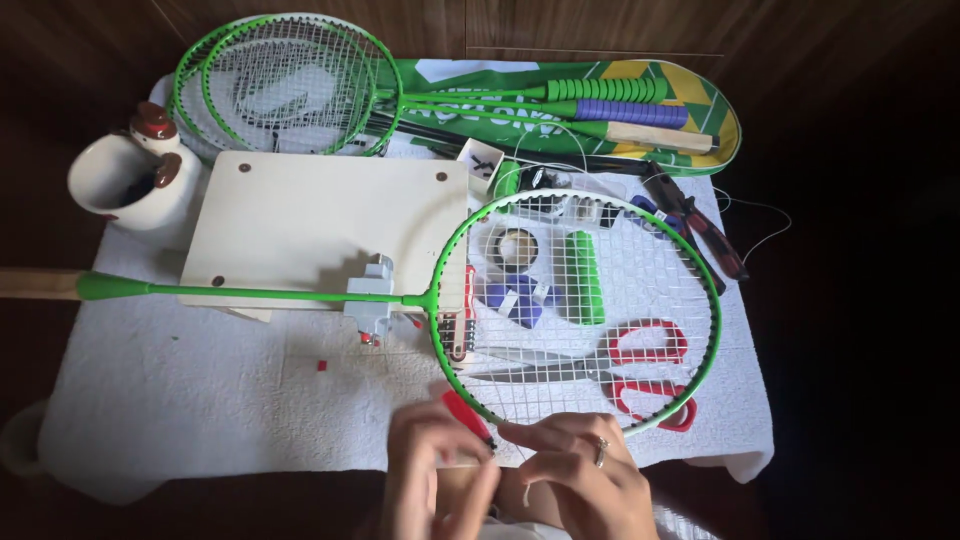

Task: The person strings a green badminton racket that is clamped in a wooden mounting board. They thread white string through the grommets, pull it tight, and tie knots to secure the net. A lighter is used to melt the string ends.

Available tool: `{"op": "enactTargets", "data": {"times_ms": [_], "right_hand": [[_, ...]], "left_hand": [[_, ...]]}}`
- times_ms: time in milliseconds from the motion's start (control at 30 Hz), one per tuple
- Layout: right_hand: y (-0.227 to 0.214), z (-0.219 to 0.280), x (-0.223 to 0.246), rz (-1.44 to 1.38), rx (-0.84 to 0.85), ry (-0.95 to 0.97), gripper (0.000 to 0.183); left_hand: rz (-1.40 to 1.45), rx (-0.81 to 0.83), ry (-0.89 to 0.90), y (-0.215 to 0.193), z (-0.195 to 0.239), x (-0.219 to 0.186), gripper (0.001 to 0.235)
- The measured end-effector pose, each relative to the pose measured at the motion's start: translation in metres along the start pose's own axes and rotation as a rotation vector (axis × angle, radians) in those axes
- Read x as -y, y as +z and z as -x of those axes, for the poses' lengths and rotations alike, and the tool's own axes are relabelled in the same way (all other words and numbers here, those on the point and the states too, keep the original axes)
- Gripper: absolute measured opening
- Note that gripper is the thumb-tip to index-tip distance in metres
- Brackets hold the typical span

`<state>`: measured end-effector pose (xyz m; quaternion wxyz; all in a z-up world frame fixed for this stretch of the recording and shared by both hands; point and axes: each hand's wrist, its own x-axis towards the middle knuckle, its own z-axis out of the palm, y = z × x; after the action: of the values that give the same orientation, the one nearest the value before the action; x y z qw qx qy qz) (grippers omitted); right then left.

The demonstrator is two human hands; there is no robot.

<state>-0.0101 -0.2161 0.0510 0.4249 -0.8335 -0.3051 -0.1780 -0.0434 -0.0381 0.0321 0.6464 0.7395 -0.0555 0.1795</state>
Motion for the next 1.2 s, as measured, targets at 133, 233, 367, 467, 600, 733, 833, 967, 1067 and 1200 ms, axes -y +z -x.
{"op": "enactTargets", "data": {"times_ms": [133,233,367,467,600,733,833,967,1067,1200], "right_hand": [[0.002,-0.001,0.004,-0.029,-0.064,0.051,0.011],[0.014,0.008,-0.013,-0.239,-0.241,-0.053,0.013],[0.008,0.003,-0.011,-0.396,-0.230,-0.060,0.009],[0.007,0.006,-0.010,-0.192,-0.180,-0.133,0.013],[0.003,-0.011,0.004,-0.053,-0.024,-0.242,0.006],[0.001,-0.015,0.021,0.015,0.030,-0.274,0.012],[-0.001,0.016,-0.022,-0.014,0.038,-0.252,0.019],[-0.031,-0.055,0.014,0.019,0.329,-0.045,0.036],[-0.035,-0.071,-0.006,0.031,0.573,-0.174,0.023],[-0.037,-0.094,-0.009,-0.055,0.547,-0.192,0.017]], "left_hand": [[0.109,-0.119,-0.225,0.007,0.001,0.036,0.028],[0.065,-0.087,-0.288,0.009,-0.008,0.035,0.021],[0.166,-0.050,-0.323,0.004,-0.011,0.038,0.019],[0.196,0.022,-0.413,-0.003,-0.014,0.037,0.017],[0.325,0.276,-0.554,-0.013,0.003,0.051,0.014],[0.670,0.423,-0.635,-0.013,-0.001,0.037,0.015],[0.466,0.375,-0.597,-0.017,-0.006,0.019,0.019],[0.243,0.467,-0.422,-0.022,-0.013,-0.008,0.021],[0.203,0.508,-0.439,-0.026,-0.015,-0.012,0.023],[0.260,0.471,-0.496,-0.030,-0.017,-0.004,0.028]]}}
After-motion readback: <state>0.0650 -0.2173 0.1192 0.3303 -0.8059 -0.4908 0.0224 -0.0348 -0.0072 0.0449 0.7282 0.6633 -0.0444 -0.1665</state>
